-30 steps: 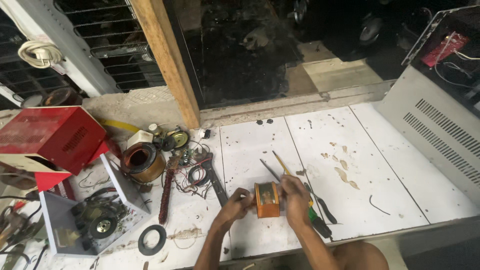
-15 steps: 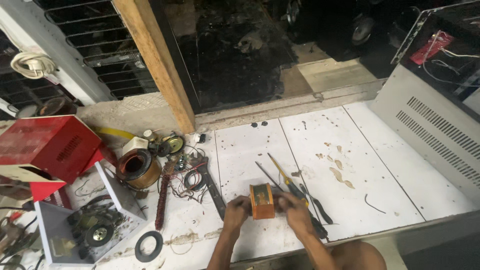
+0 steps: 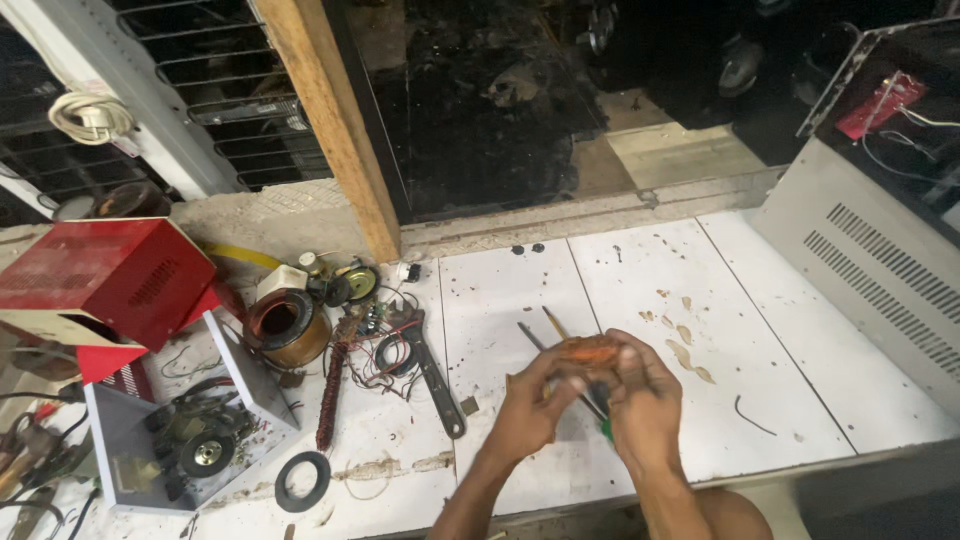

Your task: The person winds copper wire around a small rectangular core by hand. They repeatedly wrap the wire, adjust the coil, and continue winding until the core is fully covered.

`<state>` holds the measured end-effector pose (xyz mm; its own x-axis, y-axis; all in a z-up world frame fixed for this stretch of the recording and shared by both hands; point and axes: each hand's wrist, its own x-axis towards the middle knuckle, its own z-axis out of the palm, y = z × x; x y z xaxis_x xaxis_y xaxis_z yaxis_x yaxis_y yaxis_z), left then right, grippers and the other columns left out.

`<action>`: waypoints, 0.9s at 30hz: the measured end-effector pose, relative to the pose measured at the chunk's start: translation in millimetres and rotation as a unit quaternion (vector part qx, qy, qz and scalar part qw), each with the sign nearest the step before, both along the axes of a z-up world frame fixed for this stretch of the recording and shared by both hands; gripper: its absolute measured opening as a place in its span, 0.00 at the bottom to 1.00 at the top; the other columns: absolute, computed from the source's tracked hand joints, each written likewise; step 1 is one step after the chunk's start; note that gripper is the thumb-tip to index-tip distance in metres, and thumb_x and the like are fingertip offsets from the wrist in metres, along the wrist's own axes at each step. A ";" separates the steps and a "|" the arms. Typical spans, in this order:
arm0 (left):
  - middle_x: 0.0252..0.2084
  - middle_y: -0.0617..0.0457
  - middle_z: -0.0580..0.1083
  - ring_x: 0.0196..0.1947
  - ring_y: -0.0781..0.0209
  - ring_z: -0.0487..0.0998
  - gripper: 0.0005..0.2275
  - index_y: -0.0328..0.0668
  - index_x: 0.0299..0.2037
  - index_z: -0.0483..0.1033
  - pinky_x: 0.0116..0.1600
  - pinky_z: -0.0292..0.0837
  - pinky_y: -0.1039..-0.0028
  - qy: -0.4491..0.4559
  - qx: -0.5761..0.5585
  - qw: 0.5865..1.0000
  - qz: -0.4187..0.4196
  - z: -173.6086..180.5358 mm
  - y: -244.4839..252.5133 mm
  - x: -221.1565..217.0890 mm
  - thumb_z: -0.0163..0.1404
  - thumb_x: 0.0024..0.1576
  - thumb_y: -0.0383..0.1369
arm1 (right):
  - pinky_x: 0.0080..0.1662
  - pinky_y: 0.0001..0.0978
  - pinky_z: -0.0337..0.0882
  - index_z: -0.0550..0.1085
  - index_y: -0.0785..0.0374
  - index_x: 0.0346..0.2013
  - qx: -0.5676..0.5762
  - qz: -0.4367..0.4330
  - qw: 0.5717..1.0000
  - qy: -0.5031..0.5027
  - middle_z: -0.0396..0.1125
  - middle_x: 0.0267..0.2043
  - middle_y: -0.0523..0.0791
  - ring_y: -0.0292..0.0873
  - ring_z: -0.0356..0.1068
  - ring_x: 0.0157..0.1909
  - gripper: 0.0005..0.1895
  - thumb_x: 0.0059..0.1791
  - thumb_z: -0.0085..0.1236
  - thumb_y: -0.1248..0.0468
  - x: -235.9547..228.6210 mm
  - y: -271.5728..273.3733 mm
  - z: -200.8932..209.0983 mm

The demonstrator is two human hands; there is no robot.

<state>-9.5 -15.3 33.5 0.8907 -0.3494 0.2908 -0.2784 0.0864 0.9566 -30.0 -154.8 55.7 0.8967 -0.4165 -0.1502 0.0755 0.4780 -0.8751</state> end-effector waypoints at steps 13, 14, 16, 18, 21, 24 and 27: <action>0.49 0.52 0.75 0.48 0.59 0.78 0.21 0.45 0.58 0.73 0.55 0.76 0.68 0.053 -0.099 0.992 0.061 4.9 43.9 17.3 0.61 0.54 0.28 | 0.17 0.28 0.53 0.78 0.68 0.38 -0.102 0.196 0.961 0.166 0.55 0.14 0.41 0.37 0.50 0.12 0.24 0.59 0.47 0.49 -2.0 28.0 47.7; 0.45 0.53 0.76 0.45 0.62 0.79 0.14 0.44 0.50 0.78 0.53 0.75 0.72 0.051 -0.052 0.992 0.103 12.1 46.2 16.3 0.60 0.55 0.30 | 0.28 0.33 0.60 0.76 0.64 0.30 -0.204 0.206 0.938 0.192 0.60 0.16 0.42 0.38 0.57 0.17 0.29 0.56 0.42 0.43 -6.5 33.2 56.0; 0.41 0.54 0.77 0.43 0.65 0.79 0.08 0.42 0.43 0.83 0.51 0.74 0.75 0.045 -0.007 0.988 0.151 32.6 49.6 13.5 0.60 0.56 0.32 | 0.38 0.38 0.67 0.75 0.60 0.21 -0.306 0.217 0.903 0.211 0.65 0.17 0.43 0.40 0.64 0.22 0.35 0.54 0.37 0.36 -5.6 36.8 56.9; 0.33 0.56 0.82 0.36 0.69 0.79 0.11 0.40 0.35 0.86 0.47 0.73 0.78 0.222 0.077 0.938 0.255 54.7 46.9 4.4 0.60 0.52 0.39 | 0.53 0.37 0.80 0.64 0.50 0.70 -0.273 0.280 0.918 0.066 0.70 0.58 0.43 0.43 0.77 0.40 0.30 0.51 0.51 0.59 -0.6 29.4 38.4; 0.29 0.51 0.82 0.27 0.63 0.78 0.19 0.38 0.34 0.82 0.38 0.73 0.73 0.253 0.109 0.921 0.275 55.0 47.5 -1.1 0.52 0.56 0.48 | 0.40 0.28 0.76 0.79 0.53 0.56 -0.322 0.276 0.903 0.066 0.78 0.45 0.44 0.37 0.74 0.33 0.20 0.49 0.60 0.59 4.7 33.0 15.9; 0.49 0.53 0.76 0.48 0.60 0.77 0.17 0.49 0.53 0.78 0.50 0.74 0.71 0.012 0.132 0.961 0.242 16.5 65.8 -9.6 0.55 0.56 0.42 | 0.31 0.26 0.69 0.79 0.57 0.41 -0.278 0.274 0.910 0.141 0.70 0.21 0.41 0.35 0.67 0.23 0.21 0.56 0.45 0.47 8.5 41.3 19.2; 0.53 0.48 0.76 0.42 0.55 0.82 0.19 0.45 0.57 0.71 0.42 0.81 0.68 -0.055 0.138 0.978 0.147 0.1 76.8 -7.2 0.59 0.55 0.33 | 0.33 0.29 0.73 0.79 0.64 0.41 -0.258 0.254 0.919 0.154 0.71 0.23 0.46 0.41 0.72 0.25 0.15 0.58 0.49 0.57 11.6 53.2 29.6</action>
<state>-16.7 61.5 33.6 0.9328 -0.1622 0.3218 -0.3556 -0.2698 0.8948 -18.4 -101.6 85.3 0.9435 -0.0423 -0.3288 -0.3314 -0.1024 -0.9379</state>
